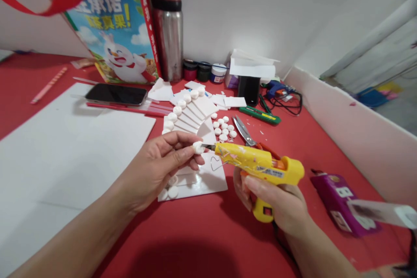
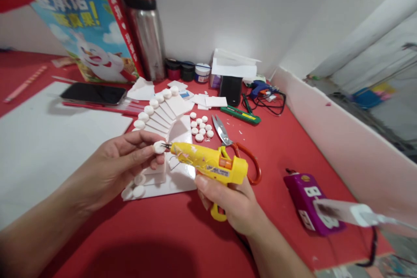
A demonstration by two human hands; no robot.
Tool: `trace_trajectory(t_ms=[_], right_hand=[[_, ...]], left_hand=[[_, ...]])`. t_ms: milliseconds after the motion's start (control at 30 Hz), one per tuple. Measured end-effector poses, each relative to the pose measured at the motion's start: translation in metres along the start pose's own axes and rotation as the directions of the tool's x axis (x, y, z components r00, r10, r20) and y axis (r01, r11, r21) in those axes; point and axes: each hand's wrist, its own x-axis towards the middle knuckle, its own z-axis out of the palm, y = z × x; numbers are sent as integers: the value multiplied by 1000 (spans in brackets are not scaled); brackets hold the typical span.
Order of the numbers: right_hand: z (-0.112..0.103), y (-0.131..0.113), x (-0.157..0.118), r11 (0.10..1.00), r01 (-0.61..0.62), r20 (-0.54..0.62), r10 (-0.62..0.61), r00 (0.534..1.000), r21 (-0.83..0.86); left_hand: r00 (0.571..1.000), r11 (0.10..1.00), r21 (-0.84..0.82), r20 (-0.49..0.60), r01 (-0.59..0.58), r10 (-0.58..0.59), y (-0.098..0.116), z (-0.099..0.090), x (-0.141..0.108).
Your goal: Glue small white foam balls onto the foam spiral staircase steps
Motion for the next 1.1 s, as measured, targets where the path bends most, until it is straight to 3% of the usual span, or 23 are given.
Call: trace_trajectory(t_ms=[267, 367, 467, 533, 633, 733, 800, 967, 1100], right_hand=[[-2, 1, -1, 1000, 6, -11, -6, 1000, 10], [-1, -3, 0, 997, 62, -11, -61, 998, 56], [-2, -12, -3, 985, 168, -174, -160, 972, 28], [-10, -16, -7, 977, 178, -398, -212, 893, -120], [-39, -14, -14, 930, 6, -651, -262, 712, -368], [-74, -6, -16, 831, -242, -755, -282, 592, -501], [-89, -2, -14, 770, -367, -789, -272, 552, -522], [-93, -5, -7, 590, -547, -758, -183, 626, -594], [-90, -4, -10, 502, -579, -744, -225, 630, -642]], left_hand=[[992, 995, -27, -78, -98, 96, 3, 3, 1], [988, 993, -11, -105, -116, 114, 4, 3, 0], [988, 994, -8, -108, -112, 110, 5, 2, -1], [989, 994, -5, -102, -108, 107, 5, 2, -2], [992, 995, 19, -87, -96, 97, 5, 2, -4], [992, 992, 72, -71, -103, 108, 5, 3, -5], [988, 984, 116, -61, -134, 142, 4, 3, -6], [951, 892, 347, 4, -291, 309, 2, 4, -9], [824, 611, 595, 164, -521, 543, 1, 2, -11]])
